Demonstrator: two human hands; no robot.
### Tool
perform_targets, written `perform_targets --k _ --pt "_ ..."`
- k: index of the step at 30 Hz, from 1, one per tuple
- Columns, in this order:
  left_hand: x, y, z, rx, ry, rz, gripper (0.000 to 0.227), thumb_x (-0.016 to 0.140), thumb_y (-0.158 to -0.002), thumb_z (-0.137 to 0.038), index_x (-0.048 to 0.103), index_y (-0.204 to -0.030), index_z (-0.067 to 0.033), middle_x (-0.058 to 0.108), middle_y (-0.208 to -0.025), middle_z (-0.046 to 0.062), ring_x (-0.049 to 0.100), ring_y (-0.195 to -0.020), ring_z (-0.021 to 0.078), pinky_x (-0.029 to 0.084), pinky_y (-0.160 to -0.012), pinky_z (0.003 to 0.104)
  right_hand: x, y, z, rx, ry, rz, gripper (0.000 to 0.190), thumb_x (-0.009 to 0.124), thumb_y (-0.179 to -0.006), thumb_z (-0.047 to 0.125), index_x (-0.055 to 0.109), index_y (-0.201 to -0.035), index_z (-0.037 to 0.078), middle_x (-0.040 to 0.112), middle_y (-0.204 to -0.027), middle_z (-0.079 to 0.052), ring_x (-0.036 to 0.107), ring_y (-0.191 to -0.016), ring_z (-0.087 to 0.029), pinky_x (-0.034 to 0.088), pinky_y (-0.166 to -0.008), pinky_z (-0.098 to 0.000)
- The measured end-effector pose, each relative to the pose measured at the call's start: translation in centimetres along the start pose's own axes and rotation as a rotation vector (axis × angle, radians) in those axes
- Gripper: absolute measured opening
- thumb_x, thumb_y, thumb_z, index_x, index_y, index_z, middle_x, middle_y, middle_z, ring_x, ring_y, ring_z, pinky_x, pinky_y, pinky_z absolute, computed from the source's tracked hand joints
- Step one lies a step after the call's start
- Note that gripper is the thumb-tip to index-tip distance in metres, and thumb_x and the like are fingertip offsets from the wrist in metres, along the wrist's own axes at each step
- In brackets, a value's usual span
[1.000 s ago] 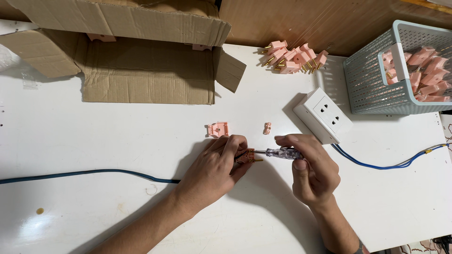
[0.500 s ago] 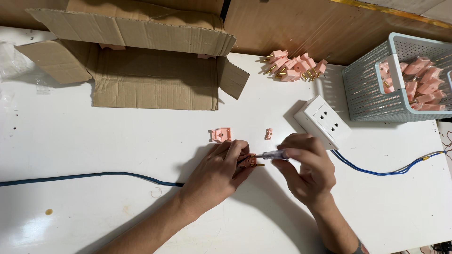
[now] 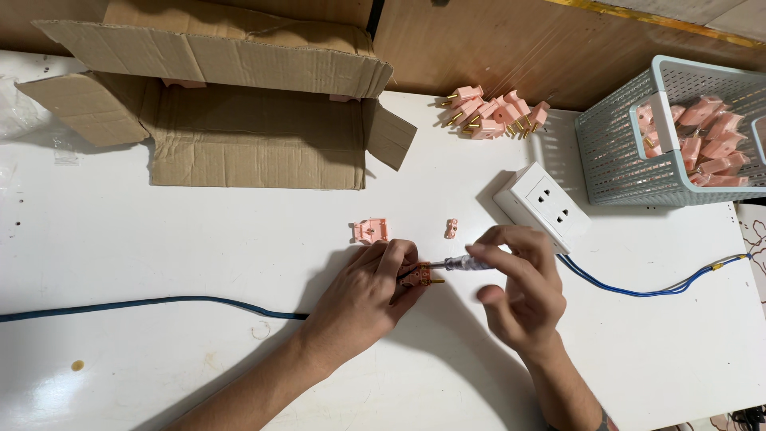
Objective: The person assembles small pink electrical components on a white table. They insert brass pins into the plastic housing and use a screwdriver to tighten the screws, securing the pins in place.
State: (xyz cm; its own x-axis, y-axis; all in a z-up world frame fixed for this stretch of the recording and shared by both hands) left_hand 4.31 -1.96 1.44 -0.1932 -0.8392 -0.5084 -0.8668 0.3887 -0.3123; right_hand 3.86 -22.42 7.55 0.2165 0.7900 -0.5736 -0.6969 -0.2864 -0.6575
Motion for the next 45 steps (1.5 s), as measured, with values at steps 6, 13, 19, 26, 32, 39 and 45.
perform_targets --k 6,13,19,26,32,39,45 --pt "0.0 0.1 0.1 -0.003 -0.002 -0.024 0.033 0.07 -0.114 -0.039 0.054 -0.118 -0.0097 0.075 -0.097 0.004 0.07 -0.099 0.0287 0.056 -0.095 0.042 0.4 0.0 0.5 -0.083 -0.135 0.04 0.023 0.064 -0.113 0.0 0.064 -0.136 0.0 0.078 -0.119 -0.025 0.076 -0.102 -0.036 0.068 -0.094 -0.0444" --pt "0.1 0.1 0.0 0.068 -0.051 -0.056 0.039 0.078 -0.111 -0.031 0.052 -0.124 -0.0054 0.078 -0.105 0.006 0.071 -0.101 0.0325 0.057 -0.091 0.044 0.1 -0.4 0.4 0.082 -0.068 0.023 0.041 0.047 -0.121 0.024 0.07 -0.136 -0.007 0.071 -0.136 -0.029 0.076 -0.13 -0.041 0.063 -0.111 -0.0479" --pt "0.1 0.0 0.2 -0.054 0.032 0.019 0.034 0.069 -0.114 -0.042 0.056 -0.12 -0.0106 0.077 -0.104 0.002 0.069 -0.104 0.0287 0.056 -0.097 0.043 0.1 0.8 -0.9 0.063 -0.213 -0.045 0.039 0.079 -0.105 -0.003 0.061 -0.136 0.013 0.069 -0.116 -0.018 0.073 -0.103 -0.036 0.066 -0.097 -0.0444" --pt "0.4 0.3 0.3 0.029 -0.039 -0.03 0.04 0.073 -0.113 -0.036 0.052 -0.126 -0.0046 0.074 -0.101 0.007 0.07 -0.1 0.0308 0.056 -0.096 0.043 0.4 -0.7 1.2 0.016 -0.144 0.03 0.024 0.051 -0.117 0.007 0.068 -0.126 -0.008 0.077 -0.125 -0.031 0.079 -0.113 -0.045 0.066 -0.1 -0.0472" --pt "0.1 0.1 0.2 -0.029 0.02 0.008 0.032 0.072 -0.113 -0.036 0.055 -0.121 -0.01 0.075 -0.101 0.004 0.07 -0.101 0.029 0.057 -0.094 0.042 0.5 0.3 0.0 0.009 -0.118 0.004 0.02 0.075 -0.109 0.013 0.07 -0.127 0.008 0.061 -0.113 -0.013 0.069 -0.1 -0.03 0.064 -0.092 -0.0385" --pt "0.5 0.2 0.5 0.004 -0.056 -0.006 0.039 0.075 -0.113 -0.036 0.051 -0.124 -0.0078 0.075 -0.101 0.006 0.07 -0.099 0.031 0.056 -0.088 0.042 0.2 -0.7 1.3 0.022 -0.103 0.056 0.03 0.046 -0.119 0.003 0.066 -0.139 -0.007 0.083 -0.123 -0.027 0.08 -0.107 -0.041 0.064 -0.1 -0.0464" --pt "-0.1 0.1 0.0 0.031 0.001 -0.06 0.029 0.071 -0.114 -0.032 0.055 -0.116 -0.0082 0.073 -0.093 0.003 0.069 -0.092 0.0264 0.055 -0.095 0.04 0.7 -1.0 1.8 -0.091 -0.056 0.089 0.021 0.055 -0.115 -0.006 0.071 -0.125 0.002 0.08 -0.119 -0.025 0.077 -0.1 -0.037 0.058 -0.092 -0.0437"
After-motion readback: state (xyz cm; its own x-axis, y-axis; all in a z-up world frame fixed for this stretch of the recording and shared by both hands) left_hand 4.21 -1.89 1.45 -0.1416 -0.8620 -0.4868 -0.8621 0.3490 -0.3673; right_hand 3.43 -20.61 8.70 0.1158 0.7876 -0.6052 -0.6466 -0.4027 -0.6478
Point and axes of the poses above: each hand's wrist, its own y-axis away from the middle knuckle, its own x-axis out of the palm, z = x × y, the point moved 5 cm from there along -y, towards the middle knuckle
